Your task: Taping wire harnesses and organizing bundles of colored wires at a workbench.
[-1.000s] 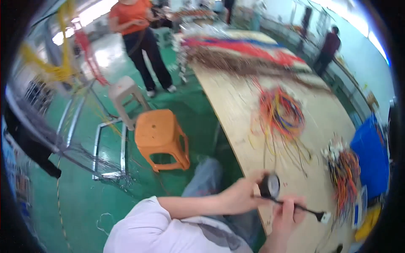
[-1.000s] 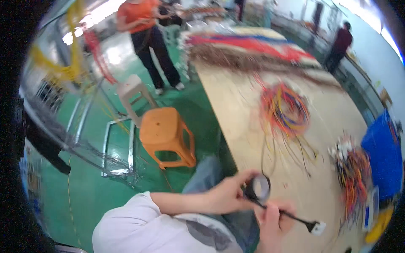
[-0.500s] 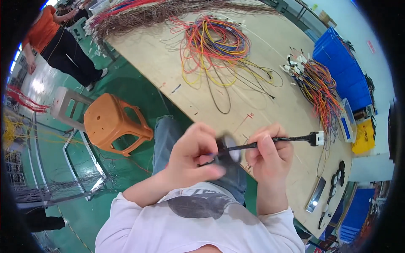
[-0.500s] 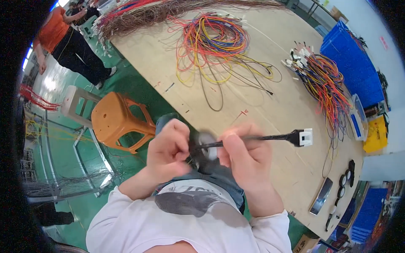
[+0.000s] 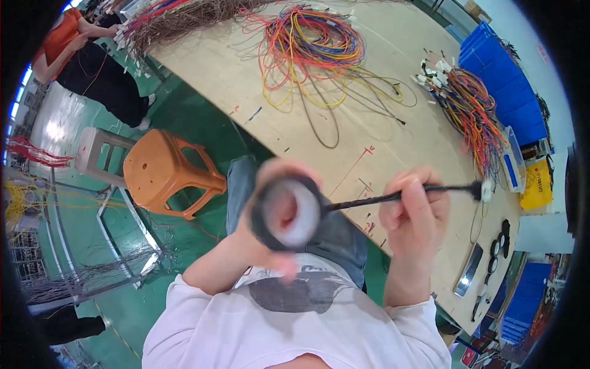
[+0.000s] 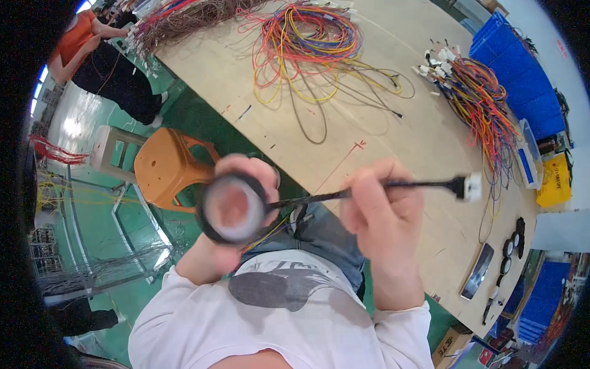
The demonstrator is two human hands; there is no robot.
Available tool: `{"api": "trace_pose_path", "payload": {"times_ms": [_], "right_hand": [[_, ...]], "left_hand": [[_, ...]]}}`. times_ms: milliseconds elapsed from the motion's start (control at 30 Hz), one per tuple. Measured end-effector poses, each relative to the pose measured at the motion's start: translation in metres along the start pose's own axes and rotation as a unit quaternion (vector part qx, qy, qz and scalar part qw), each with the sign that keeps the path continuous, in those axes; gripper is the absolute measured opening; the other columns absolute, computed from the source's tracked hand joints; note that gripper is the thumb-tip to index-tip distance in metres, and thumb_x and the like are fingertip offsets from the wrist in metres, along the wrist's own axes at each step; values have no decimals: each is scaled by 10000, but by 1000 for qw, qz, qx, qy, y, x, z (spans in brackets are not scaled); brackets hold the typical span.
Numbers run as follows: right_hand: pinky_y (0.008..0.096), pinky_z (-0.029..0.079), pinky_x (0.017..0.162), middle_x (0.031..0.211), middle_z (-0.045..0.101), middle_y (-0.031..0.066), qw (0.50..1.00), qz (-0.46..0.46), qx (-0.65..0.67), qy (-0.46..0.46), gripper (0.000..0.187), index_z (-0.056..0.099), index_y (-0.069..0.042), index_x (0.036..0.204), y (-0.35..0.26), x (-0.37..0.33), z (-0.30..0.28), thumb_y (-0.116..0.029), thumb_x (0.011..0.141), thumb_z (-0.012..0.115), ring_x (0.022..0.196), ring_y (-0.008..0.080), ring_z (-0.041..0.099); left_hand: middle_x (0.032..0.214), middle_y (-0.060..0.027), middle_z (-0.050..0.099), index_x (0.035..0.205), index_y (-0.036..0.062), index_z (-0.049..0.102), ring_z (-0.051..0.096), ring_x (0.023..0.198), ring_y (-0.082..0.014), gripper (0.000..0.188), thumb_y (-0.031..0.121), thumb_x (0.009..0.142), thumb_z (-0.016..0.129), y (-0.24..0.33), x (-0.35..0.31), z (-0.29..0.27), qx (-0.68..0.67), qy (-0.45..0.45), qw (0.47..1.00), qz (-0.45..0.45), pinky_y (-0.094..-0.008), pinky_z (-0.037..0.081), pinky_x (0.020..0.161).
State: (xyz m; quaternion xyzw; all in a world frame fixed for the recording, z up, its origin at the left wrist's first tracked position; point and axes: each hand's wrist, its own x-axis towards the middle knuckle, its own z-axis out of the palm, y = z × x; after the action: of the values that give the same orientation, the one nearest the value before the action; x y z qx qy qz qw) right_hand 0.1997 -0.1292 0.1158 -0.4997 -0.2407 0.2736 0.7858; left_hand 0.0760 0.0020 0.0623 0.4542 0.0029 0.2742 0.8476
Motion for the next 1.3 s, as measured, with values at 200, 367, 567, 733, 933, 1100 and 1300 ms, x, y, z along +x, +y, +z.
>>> {"api": "trace_pose_path", "payload": {"times_ms": [200,367,567,733,933,1100,1300], "right_hand": [[180,321,410,569,488,33,998,-5,-44,-36,77,482,-11,764,-3,4,15,-59,824,486,453,59,428],[185,256,358,554,460,87,995,-40,-62,-61,191,451,4,730,6,11,17,-154,837,459,404,69,354],[178,236,342,532,436,59,997,26,-70,-1,227,440,-7,714,8,3,14,-183,856,430,380,54,322],[170,200,340,511,423,21,990,97,-76,67,246,456,0,693,-8,22,17,-178,860,428,375,36,313],[203,398,506,663,530,46,1000,24,-5,-11,201,515,36,946,11,22,31,-67,774,502,570,102,506],[257,422,647,816,550,75,938,-56,-304,-159,290,493,-3,955,51,3,23,-77,707,623,714,166,534],[274,363,643,717,563,67,853,-32,-450,-263,155,558,-50,895,35,8,28,-83,744,542,609,200,534]], "left_hand": [[792,-11,423,1035,48,319,396,537,-23,624,67,584,750,-9,3,9,346,82,935,-18,-152,314,449],[981,-122,494,1202,29,264,463,519,-83,665,-58,653,629,7,24,12,80,98,972,-199,-191,342,398],[868,-101,432,1173,56,346,386,492,-89,465,293,803,501,18,5,-10,-180,73,974,-120,-173,264,402],[848,-88,371,883,67,504,386,600,-148,217,222,763,598,16,4,8,89,-88,992,-13,-208,317,515],[754,-9,461,854,-22,496,432,644,-37,123,-35,752,564,8,6,5,213,62,974,-49,-151,338,571],[785,-28,461,820,-20,504,437,644,-56,64,-21,762,531,9,9,-8,380,73,920,61,-160,349,577],[717,-109,531,795,-20,524,510,592,-197,149,-53,668,595,19,6,-11,619,-16,754,220,-248,407,499]]}}
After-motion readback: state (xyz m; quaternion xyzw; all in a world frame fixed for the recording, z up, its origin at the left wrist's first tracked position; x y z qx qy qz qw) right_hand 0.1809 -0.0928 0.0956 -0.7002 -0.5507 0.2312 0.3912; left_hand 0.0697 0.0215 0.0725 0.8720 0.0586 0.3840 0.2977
